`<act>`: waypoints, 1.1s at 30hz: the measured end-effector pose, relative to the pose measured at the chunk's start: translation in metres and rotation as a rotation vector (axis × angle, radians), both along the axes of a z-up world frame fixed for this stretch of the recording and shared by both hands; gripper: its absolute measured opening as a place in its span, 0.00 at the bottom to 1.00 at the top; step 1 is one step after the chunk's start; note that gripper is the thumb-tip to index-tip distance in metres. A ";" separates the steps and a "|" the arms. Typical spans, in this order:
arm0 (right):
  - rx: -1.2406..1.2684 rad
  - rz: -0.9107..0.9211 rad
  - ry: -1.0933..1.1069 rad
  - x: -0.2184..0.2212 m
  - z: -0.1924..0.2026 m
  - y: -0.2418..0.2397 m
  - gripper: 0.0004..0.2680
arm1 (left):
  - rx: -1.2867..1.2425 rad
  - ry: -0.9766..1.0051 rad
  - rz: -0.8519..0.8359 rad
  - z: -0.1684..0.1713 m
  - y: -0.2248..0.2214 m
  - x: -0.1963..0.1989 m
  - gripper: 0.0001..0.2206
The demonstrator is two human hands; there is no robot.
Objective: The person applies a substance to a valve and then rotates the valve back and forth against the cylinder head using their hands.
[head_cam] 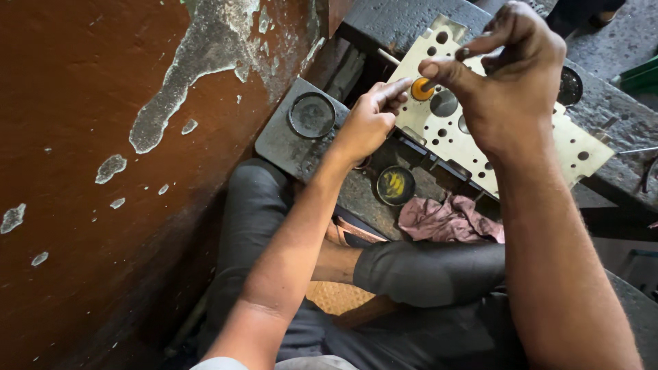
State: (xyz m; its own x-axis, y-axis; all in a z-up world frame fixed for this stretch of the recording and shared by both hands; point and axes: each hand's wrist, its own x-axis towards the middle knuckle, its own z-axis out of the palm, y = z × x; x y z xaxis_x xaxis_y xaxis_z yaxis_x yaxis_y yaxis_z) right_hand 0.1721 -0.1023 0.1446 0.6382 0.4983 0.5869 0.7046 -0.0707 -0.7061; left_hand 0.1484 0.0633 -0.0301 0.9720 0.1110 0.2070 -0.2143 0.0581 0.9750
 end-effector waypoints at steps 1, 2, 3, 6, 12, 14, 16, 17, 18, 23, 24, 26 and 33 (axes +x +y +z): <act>0.018 -0.004 0.044 -0.004 0.004 0.001 0.11 | 0.006 0.023 0.021 0.001 -0.001 -0.002 0.30; 0.035 -0.007 0.087 -0.009 0.010 0.003 0.11 | 0.011 0.047 0.041 0.001 -0.001 -0.003 0.30; 0.055 -0.013 0.192 -0.014 0.014 0.006 0.08 | 0.026 0.020 0.048 0.001 0.000 -0.003 0.30; 0.085 -0.012 0.430 -0.024 0.016 0.008 0.03 | 0.087 -0.009 0.078 -0.002 -0.003 -0.008 0.30; 0.020 0.034 0.015 0.004 -0.008 0.001 0.12 | 0.102 -0.040 0.038 -0.001 0.004 -0.001 0.29; 0.028 0.005 0.041 0.004 -0.010 -0.002 0.12 | 0.121 -0.023 0.022 -0.001 0.005 0.001 0.30; 0.071 0.035 0.145 -0.003 -0.007 -0.006 0.09 | 0.145 -0.028 0.033 -0.001 0.005 0.001 0.30; 0.103 0.065 0.214 -0.007 -0.005 -0.006 0.08 | 0.157 -0.030 0.038 0.000 0.005 0.000 0.29; 0.111 0.076 0.209 -0.008 -0.003 -0.004 0.08 | 0.177 -0.021 0.042 0.002 0.004 -0.001 0.29; 0.144 0.110 0.216 -0.008 0.002 0.001 0.09 | 0.333 0.046 0.068 0.019 0.003 -0.005 0.29; 0.154 0.117 0.226 -0.007 0.002 0.000 0.09 | 0.366 0.053 0.065 0.021 0.002 -0.006 0.29; 0.162 0.118 0.256 -0.006 0.001 -0.001 0.08 | 0.428 0.068 0.057 0.018 0.003 -0.008 0.29; 0.007 0.037 0.107 0.001 0.001 0.001 0.08 | 0.018 -0.048 -0.018 -0.006 0.006 0.000 0.32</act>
